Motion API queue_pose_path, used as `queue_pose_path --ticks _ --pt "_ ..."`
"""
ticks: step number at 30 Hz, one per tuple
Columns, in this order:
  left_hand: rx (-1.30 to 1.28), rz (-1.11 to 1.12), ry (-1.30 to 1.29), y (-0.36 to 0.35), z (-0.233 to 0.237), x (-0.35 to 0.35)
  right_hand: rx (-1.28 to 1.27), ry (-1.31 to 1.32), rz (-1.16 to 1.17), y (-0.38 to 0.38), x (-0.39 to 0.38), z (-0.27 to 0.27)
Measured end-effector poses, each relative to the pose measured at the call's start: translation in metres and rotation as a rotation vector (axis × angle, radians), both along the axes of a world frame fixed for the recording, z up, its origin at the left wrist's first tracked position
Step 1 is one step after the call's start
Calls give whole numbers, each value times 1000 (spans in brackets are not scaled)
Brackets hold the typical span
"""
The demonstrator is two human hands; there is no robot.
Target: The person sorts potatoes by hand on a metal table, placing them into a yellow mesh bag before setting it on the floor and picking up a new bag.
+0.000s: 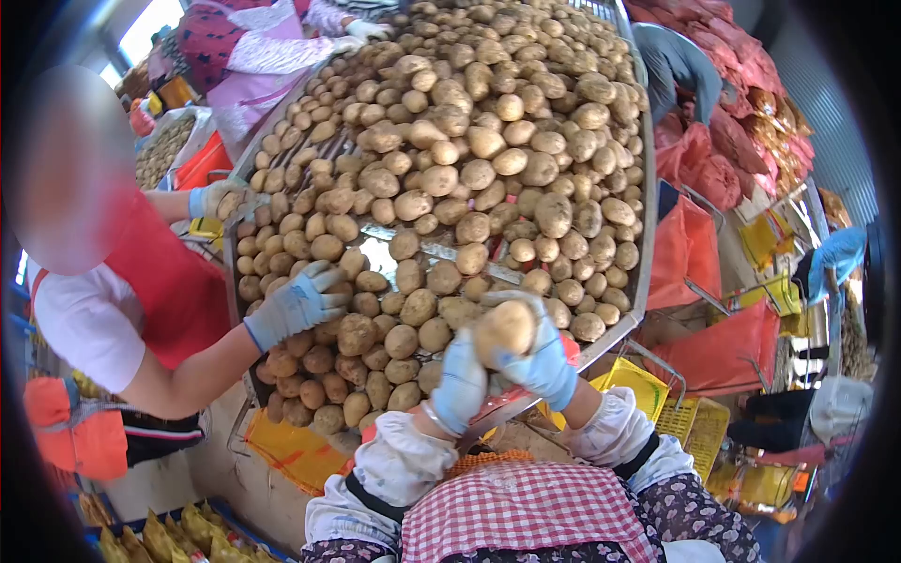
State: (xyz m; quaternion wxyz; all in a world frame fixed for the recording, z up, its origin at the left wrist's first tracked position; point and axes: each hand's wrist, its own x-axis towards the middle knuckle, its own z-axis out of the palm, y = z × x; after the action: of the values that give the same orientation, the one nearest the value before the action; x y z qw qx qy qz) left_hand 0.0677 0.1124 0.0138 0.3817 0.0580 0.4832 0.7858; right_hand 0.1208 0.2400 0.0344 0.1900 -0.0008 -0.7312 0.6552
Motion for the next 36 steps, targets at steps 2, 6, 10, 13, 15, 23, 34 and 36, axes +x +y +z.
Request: queue_pose_path --ticks 2,6,10,13,15,23,34,36 --pt "-179 -73 350 2 -8 7 -307 -76 -138 4 3 2" --pt "-422 -303 438 -23 19 12 -689 -146 -169 43 35 2" --pt "-516 352 1074 -78 0 -1 -940 -207 -115 105 108 -2" --pt "-1125 456 1243 -115 -4 -39 -1091 -216 -370 126 164 -24" --pt "-1256 414 1258 -114 -13 -59 -925 -383 -491 158 215 -65" --pt "-135 346 351 -113 -6 -64 130 -257 -602 112 166 -56" --pt "62 -94 497 -100 17 -5 -708 -392 148 -74 -4 12" --pt "-491 54 1377 -121 4 -4 -456 -420 50 -68 -12 -4"
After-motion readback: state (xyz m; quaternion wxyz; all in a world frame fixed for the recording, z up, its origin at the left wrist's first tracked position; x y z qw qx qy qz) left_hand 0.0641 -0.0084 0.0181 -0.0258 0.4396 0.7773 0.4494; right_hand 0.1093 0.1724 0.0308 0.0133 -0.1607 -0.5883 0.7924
